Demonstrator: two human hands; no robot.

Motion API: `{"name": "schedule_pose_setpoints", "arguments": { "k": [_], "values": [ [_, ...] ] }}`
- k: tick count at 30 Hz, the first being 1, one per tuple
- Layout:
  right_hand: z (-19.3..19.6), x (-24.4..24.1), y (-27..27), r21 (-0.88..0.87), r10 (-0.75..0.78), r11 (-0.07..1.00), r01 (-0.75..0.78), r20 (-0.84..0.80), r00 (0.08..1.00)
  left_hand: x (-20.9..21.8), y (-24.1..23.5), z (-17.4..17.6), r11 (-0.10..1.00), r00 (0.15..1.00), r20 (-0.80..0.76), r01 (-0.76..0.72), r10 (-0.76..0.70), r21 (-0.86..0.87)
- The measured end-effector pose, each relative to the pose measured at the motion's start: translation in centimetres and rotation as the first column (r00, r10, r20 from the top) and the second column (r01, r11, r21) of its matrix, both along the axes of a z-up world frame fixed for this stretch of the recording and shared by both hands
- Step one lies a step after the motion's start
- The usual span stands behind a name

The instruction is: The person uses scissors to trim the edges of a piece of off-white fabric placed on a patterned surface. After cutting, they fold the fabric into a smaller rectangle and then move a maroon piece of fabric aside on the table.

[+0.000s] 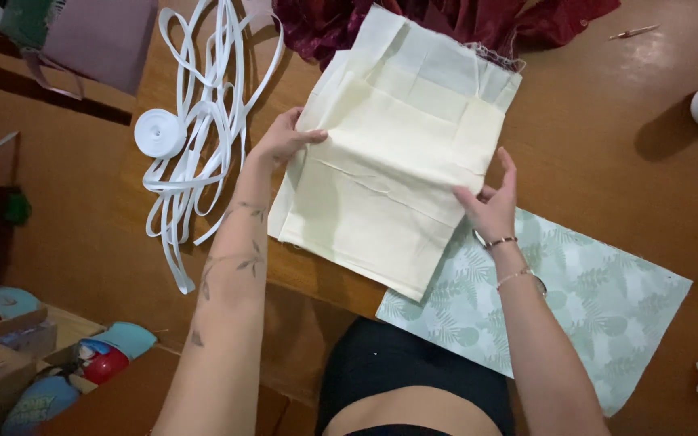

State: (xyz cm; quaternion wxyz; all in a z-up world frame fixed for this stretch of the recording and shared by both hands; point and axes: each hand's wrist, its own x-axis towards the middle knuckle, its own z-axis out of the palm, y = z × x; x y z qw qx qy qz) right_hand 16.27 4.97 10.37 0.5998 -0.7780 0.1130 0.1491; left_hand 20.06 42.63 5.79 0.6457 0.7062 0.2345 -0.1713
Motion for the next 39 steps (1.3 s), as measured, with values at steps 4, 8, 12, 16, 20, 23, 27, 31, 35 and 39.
{"name": "schedule_pose_setpoints", "arguments": {
  "k": [4, 8, 12, 16, 20, 23, 27, 31, 35, 39],
  "values": [
    [-5.0, 0.1, -3.5, 0.086, 0.039, 0.995, -0.046, 0.087, 0.995, -0.4, 0.5, 1.8, 0.994, 0.938, 0.330, 0.106, -0.108, 0.022],
    [-6.2, 1.0, -5.3, -0.331, 0.223, 0.937, -0.109, 0.329, 0.918, -0.5, -0.9, 5.5, 0.954, 0.881, 0.385, 0.197, -0.274, 0.228],
    [-2.8, 3.2, -5.9, -0.630, 0.420, 0.764, 0.137, 0.648, 0.635, 1.6, -1.3, 5.9, 0.705, 0.563, 0.616, -0.080, -0.551, 0.705],
    [4.4, 2.1, -5.7, -0.505, 0.336, 0.797, 0.332, 0.827, 0.450, -0.8, -4.0, 10.2, 0.719, 0.481, 0.770, -0.343, -0.419, 0.605],
    [5.3, -1.6, -8.1, -0.352, 0.272, 0.862, 0.364, 0.929, 0.252, -7.4, -5.6, 11.4, 0.858, 0.571, 0.798, -0.295, -0.194, 0.419],
    [0.3, -6.7, -11.5, -0.503, 0.355, 0.792, 0.346, 0.840, 0.410, -12.7, -6.5, 8.3, 0.884, 0.764, 0.629, -0.185, -0.145, 0.429],
    [-8.0, -13.5, -14.0, -0.709, 0.423, 0.688, 0.155, 0.566, 0.708, -21.5, -7.3, -4.6, 0.908, 0.962, 0.257, -0.022, -0.096, 0.419],
    [-11.2, -16.8, -13.9, -0.855, 0.397, 0.517, -0.046, 0.192, 0.897, -25.0, -10.4, -4.3, 0.893, 0.986, -0.012, 0.157, -0.167, 0.422],
    [-9.3, -13.7, -11.2, -0.782, 0.372, 0.598, 0.173, 0.463, 0.804, -25.0, -13.2, -2.0, 0.880, 0.955, -0.050, -0.249, 0.293, 0.404],
    [-8.2, -9.6, -5.3, -0.711, 0.454, 0.675, 0.197, 0.611, 0.649, -22.3, -15.0, 0.2, 0.773, 0.964, 0.101, -0.257, 0.244, 0.579]
  ]
}}
